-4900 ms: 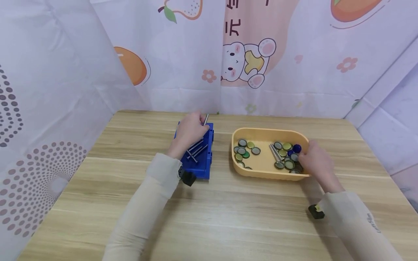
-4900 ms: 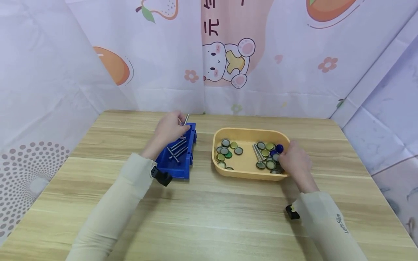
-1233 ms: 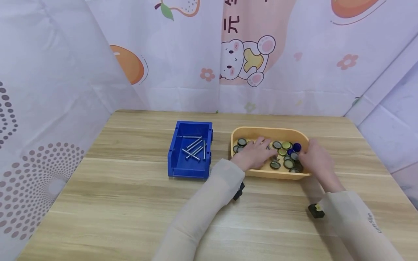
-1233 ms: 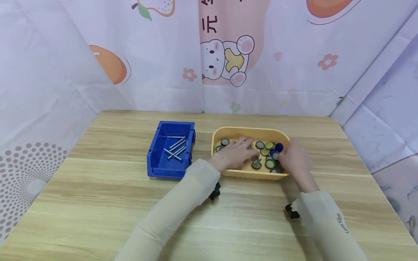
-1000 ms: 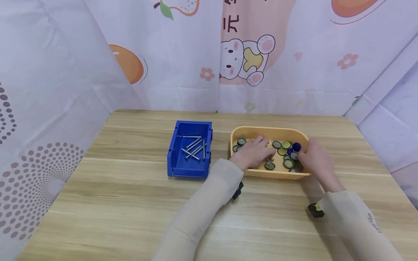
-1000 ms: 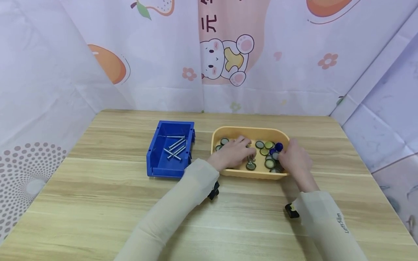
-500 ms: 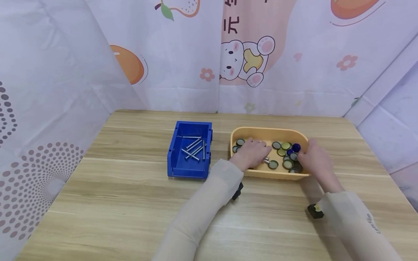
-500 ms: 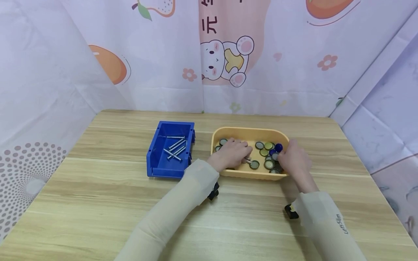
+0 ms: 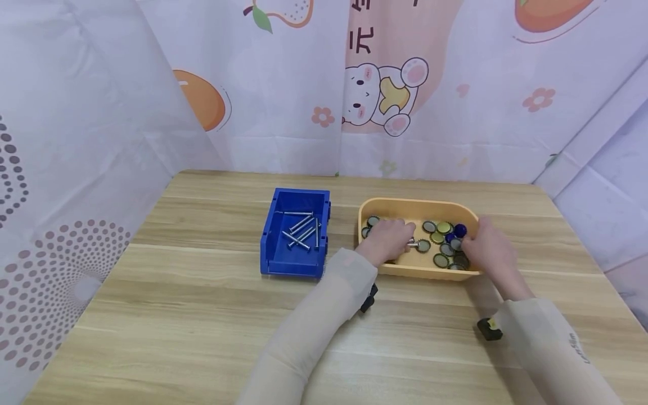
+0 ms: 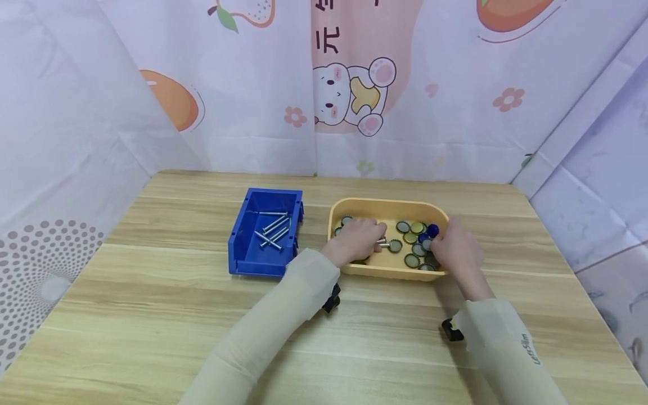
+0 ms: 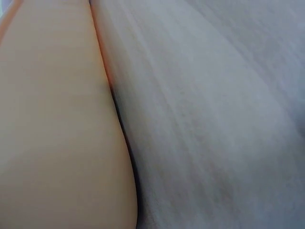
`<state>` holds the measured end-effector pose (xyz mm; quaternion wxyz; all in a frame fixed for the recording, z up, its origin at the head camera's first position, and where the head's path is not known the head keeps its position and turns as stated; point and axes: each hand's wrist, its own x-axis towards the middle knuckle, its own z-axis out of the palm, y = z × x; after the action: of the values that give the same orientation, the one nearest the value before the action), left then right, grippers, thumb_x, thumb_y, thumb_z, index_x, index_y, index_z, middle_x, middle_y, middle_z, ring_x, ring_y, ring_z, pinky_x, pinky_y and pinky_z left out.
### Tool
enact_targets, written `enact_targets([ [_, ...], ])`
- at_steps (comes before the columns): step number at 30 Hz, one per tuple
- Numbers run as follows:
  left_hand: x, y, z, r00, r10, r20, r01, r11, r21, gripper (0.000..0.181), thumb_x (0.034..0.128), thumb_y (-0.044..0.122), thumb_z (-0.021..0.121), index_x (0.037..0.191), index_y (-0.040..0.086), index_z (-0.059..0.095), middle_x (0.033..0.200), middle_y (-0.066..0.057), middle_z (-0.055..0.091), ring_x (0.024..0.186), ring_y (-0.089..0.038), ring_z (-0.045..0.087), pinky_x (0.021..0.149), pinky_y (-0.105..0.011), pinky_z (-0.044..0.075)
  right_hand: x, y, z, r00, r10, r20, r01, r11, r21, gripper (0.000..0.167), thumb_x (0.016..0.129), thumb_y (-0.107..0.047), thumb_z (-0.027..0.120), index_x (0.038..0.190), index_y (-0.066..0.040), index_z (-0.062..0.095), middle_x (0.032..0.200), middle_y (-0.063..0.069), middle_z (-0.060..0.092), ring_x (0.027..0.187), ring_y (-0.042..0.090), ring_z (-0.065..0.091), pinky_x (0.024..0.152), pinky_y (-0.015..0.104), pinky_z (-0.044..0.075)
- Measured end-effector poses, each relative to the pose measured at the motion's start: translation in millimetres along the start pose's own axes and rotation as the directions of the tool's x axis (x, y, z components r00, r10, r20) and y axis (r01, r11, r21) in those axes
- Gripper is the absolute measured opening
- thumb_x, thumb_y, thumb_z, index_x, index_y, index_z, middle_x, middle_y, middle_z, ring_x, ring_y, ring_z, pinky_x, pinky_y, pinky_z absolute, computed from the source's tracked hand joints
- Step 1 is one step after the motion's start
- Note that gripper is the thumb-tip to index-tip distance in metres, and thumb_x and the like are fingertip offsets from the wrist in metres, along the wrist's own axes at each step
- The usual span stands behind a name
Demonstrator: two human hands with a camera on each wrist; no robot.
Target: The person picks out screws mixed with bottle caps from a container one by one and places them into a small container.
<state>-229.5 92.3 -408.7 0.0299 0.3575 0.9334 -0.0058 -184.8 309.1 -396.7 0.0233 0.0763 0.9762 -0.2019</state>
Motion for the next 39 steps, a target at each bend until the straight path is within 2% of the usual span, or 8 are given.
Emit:
enact_targets([
  [4,2.7,3.4,0.6,0.997,-0.045,-0.060,0.049,0.996,0.074,0.018,0.0968,0.036,0.062,0.106,0.021,0.068,0.094,0.006,0.066,0.081,-0.007,0.061,0.068,-0.026,0.053,-0.4,2.8,-0.6,1.000,-0.002,0.000,0.002,1.000,0.003,0.039,0.092,-0.019,0.048,0.114,0.012,0.043,0.077,0.018,0.054,0.062,0.027,0.052,0.048,0.036,0.037],
  [8,0.9,4.8,0.6,0.988,-0.061,-0.144,0.081,0.987,0.135,0.018,0.1032,0.026,0.050,0.109,0.021,0.067,0.091,0.004,0.065,0.073,-0.009,0.059,0.059,-0.025,0.052,-0.7,3.3,-0.9,1.000,-0.001,0.001,0.001,1.000,0.008,0.038,0.092,-0.020,0.048,0.113,0.011,0.044,0.077,0.018,0.055,0.062,0.027,0.052,0.048,0.035,0.037],
  [14,-2.9,4.3,0.9,0.961,-0.121,-0.250,0.145,0.986,0.084,0.022,0.1054,0.035,0.042,0.118,0.024,0.057,0.074,0.004,0.060,0.055,-0.008,0.051,0.043,-0.022,0.041,0.3,3.3,-0.2,1.000,0.002,0.012,-0.002,1.000,-0.003,0.038,0.092,-0.020,0.049,0.113,0.011,0.044,0.078,0.018,0.055,0.063,0.028,0.052,0.049,0.037,0.038],
  [20,-2.2,3.0,3.4,0.927,-0.132,-0.350,0.164,0.984,0.063,0.024,0.1055,0.040,0.038,0.114,0.025,0.054,0.061,0.006,0.053,0.047,-0.006,0.046,0.039,-0.020,0.035,1.0,3.9,1.0,1.000,0.000,0.007,0.000,1.000,-0.010,0.040,0.092,-0.020,0.048,0.115,0.012,0.043,0.080,0.020,0.055,0.063,0.028,0.053,0.049,0.037,0.038],
  [25,-2.7,3.2,2.0,0.931,-0.129,-0.342,0.154,0.987,0.046,0.026,0.1036,0.044,0.041,0.112,0.024,0.055,0.060,0.006,0.053,0.047,-0.007,0.048,0.039,-0.021,0.035,0.7,4.6,0.9,1.000,0.004,0.019,-0.004,1.000,-0.003,0.041,0.093,-0.021,0.048,0.116,0.012,0.042,0.078,0.018,0.055,0.062,0.027,0.052,0.049,0.037,0.038],
  [31,-3.8,3.1,-3.7,0.930,-0.200,-0.308,0.208,0.978,-0.008,0.023,0.1026,0.040,0.048,0.110,0.023,0.062,0.070,0.006,0.065,0.053,-0.007,0.056,0.041,-0.022,0.037,0.2,3.6,0.7,1.000,0.006,0.019,-0.006,1.000,0.005,0.041,0.093,-0.021,0.048,0.117,0.012,0.043,0.079,0.018,0.055,0.063,0.026,0.052,0.049,0.036,0.039],
  [34,-3.5,2.5,-3.9,0.922,-0.239,-0.304,0.239,0.970,-0.036,0.024,0.1039,0.039,0.046,0.110,0.023,0.062,0.067,0.006,0.064,0.050,-0.007,0.054,0.039,-0.022,0.036,-0.3,2.3,0.5,1.000,0.004,0.019,-0.004,1.000,0.013,0.040,0.093,-0.020,0.048,0.116,0.012,0.043,0.078,0.017,0.055,0.062,0.025,0.052,0.049,0.036,0.039],
  [39,-3.2,2.0,-2.6,0.921,-0.260,-0.290,0.245,0.966,-0.085,0.027,0.1058,0.041,0.038,0.115,0.024,0.058,0.062,0.004,0.060,0.046,-0.010,0.050,0.038,-0.023,0.036,-1.5,0.6,1.2,1.000,0.003,0.017,-0.003,1.000,0.012,0.038,0.092,-0.020,0.049,0.113,0.011,0.044,0.077,0.016,0.054,0.061,0.024,0.052,0.049,0.035,0.039],
])
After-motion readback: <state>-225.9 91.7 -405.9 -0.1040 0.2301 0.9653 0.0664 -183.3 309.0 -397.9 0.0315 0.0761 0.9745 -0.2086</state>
